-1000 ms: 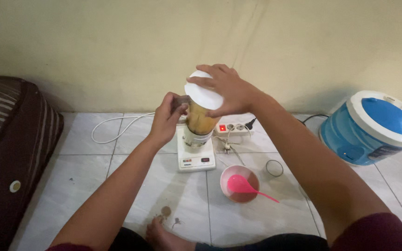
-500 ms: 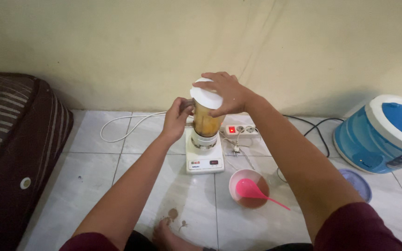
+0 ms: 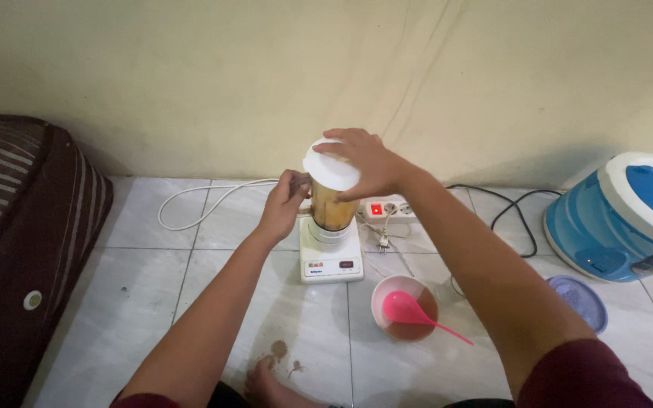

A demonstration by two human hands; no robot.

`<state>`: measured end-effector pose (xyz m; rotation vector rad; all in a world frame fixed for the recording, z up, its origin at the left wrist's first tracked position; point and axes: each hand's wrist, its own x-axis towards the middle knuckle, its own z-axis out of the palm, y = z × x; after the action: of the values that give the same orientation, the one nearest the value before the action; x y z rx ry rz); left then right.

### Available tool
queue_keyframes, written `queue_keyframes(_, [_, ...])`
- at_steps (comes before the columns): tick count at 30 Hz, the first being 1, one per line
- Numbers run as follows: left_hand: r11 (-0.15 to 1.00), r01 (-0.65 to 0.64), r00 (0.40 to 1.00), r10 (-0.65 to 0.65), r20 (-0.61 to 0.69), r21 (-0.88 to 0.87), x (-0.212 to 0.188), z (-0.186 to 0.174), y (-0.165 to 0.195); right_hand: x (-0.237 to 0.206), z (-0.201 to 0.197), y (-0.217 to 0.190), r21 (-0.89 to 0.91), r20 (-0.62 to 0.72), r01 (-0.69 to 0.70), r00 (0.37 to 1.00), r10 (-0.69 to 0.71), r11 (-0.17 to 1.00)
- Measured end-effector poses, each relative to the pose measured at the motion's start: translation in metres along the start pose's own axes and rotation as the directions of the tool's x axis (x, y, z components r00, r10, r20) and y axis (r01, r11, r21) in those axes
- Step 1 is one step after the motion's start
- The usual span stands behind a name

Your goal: The person sits on the floor, opens a container of powder and scoops some into a blender jar with a spoon, then fetches a water bottle from a shelf and pours water into the jar. They attach the jar to the blender base, put on the lid, and run the blender, then use paper tissues to wipe spilled powder and liquid from the floor.

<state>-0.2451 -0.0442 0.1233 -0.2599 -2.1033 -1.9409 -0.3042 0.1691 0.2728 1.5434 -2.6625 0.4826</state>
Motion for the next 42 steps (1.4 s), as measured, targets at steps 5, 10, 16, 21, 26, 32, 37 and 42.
queue_keyframes(5, [0.999, -0.034, 0.999, 0.034, -0.019, -0.014, -0.003, 0.002, -0.007, -0.002, 0.005, -0.008, -0.047, -0.016, -0.045, 0.999, 0.045, 0.998])
queue_keyframes(10, [0.999, 0.025, 0.999, -0.024, -0.023, 0.044, -0.001, 0.005, -0.009, -0.001, 0.006, -0.006, -0.057, -0.027, -0.060, 0.998, 0.059, 0.997])
queue_keyframes(16, [0.999, 0.028, 1.000, -0.028, 0.004, 0.022, 0.002, 0.005, -0.019, -0.007, 0.006, -0.001, -0.044, -0.073, -0.014, 0.997, 0.011, 0.999])
queue_keyframes(21, [0.999, 0.027, 1.000, -0.027, -0.004, -0.041, 0.006, 0.005, -0.029, -0.046, -0.043, 0.024, -0.041, -0.317, -0.037, 0.948, 0.023, 0.998])
queue_keyframes(26, [0.997, 0.052, 0.997, -0.049, -0.060, 0.051, 0.003, 0.008, -0.027, -0.113, -0.103, 0.042, -0.076, -0.420, -0.197, 0.895, 0.147, 0.977])
queue_keyframes(32, [0.983, -0.056, 0.989, 0.079, -0.126, 0.175, -0.007, 0.010, -0.014, -0.187, -0.114, 0.047, -0.063, -0.519, -0.308, 0.823, 0.233, 0.949])
queue_keyframes(37, [0.867, -0.095, 0.905, 0.280, -0.319, 0.490, -0.050, 0.017, 0.002, -0.230, -0.066, 0.034, 0.358, -0.663, -0.482, 0.472, 0.581, 0.800])
queue_keyframes(42, [0.834, 0.259, 0.893, -0.014, -0.450, 0.487, -0.124, 0.051, 0.033, -0.243, -0.014, -0.054, 0.462, -0.416, -0.519, 0.589, 0.693, 0.719])
